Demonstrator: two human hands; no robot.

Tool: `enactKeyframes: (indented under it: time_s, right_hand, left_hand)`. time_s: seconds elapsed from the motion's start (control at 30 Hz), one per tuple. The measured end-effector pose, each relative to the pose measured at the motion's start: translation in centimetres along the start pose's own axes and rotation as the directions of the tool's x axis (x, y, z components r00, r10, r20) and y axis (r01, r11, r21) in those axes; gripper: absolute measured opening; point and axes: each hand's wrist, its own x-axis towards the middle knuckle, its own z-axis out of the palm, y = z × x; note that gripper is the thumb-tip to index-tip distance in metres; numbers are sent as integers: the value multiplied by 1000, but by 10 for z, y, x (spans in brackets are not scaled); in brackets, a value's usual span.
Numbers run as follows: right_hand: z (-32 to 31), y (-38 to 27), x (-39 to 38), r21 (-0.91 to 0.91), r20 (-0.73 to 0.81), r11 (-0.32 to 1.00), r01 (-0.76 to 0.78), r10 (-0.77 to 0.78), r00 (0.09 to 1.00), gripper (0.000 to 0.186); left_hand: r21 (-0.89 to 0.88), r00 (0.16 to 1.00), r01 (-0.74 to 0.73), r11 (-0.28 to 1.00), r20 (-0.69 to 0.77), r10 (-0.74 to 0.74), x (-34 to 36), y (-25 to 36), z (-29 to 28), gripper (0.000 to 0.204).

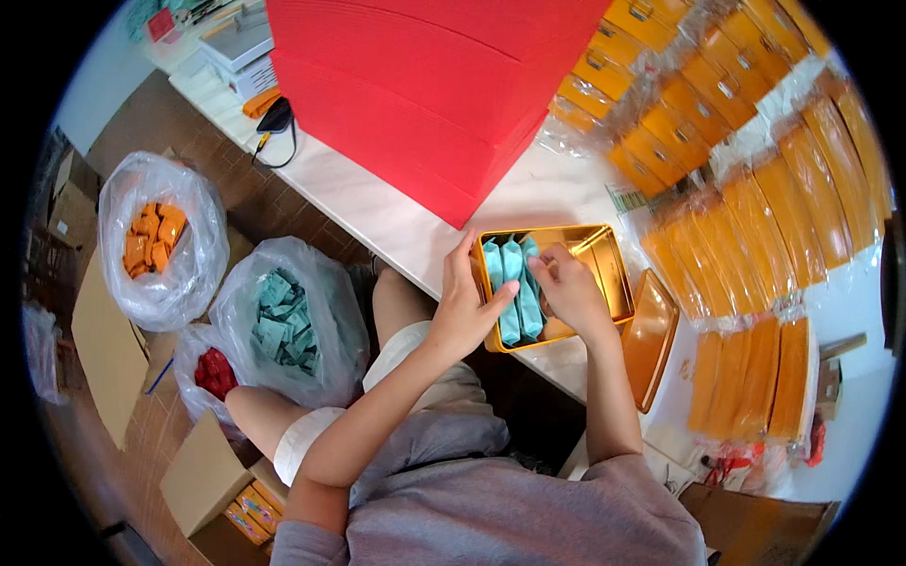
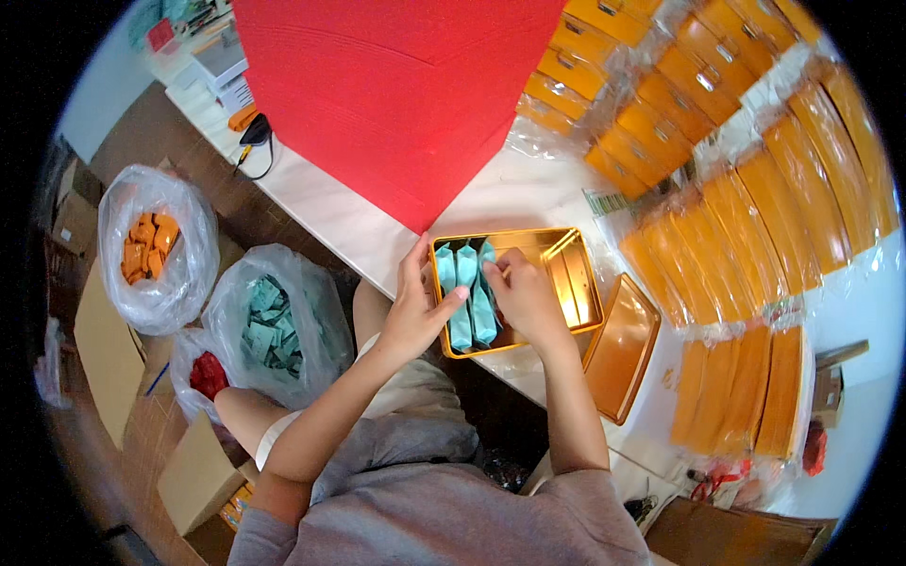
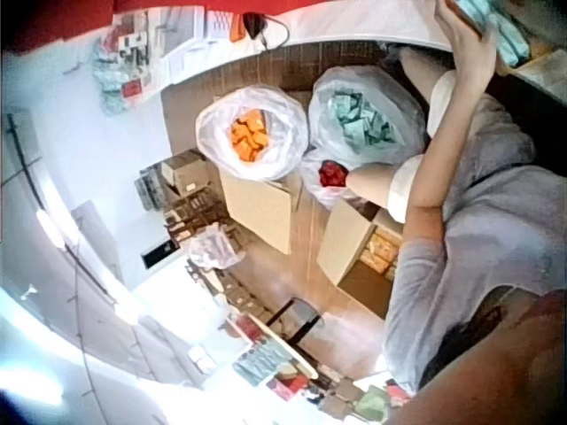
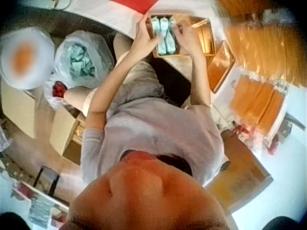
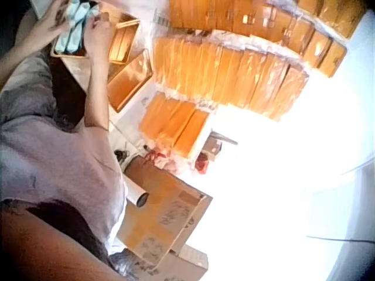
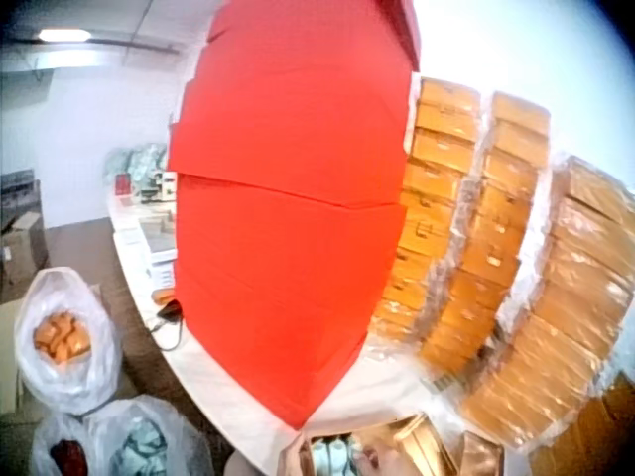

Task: The person takes colorful packets from plastic bags, places them into a small orange tin box, closes the lid, wraps the box in a clear plastic bag, and then places the completed box into a larger cardboard shipping carton.

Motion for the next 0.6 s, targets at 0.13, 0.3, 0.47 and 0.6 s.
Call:
enactKeyframes:
  time_s: [0.13,0.3,0.47,0.6]
  right_hand:
    - [-5,-25,-7,89,33,968,-235,233,972,35]
    - [-9,10,-15,-457,-246,889,38,-167,955,32]
    - [38,-101,-18,-285,-410,937,203,-310,857,22]
    - [151,-197,-24,-136,54,753,644,-644,763,14]
  left_hand:
    - [-80,977,-36,996,-210,19,-16,-16,-33,44]
    - [-354,960,-26,935,-269,-75,-60,-46,-91,21]
    - [-460,793,112,881,-493,-358,-135,-104,-173,19]
    - [-511,550,96,854,-688,-473,-188,-146,-231,15]
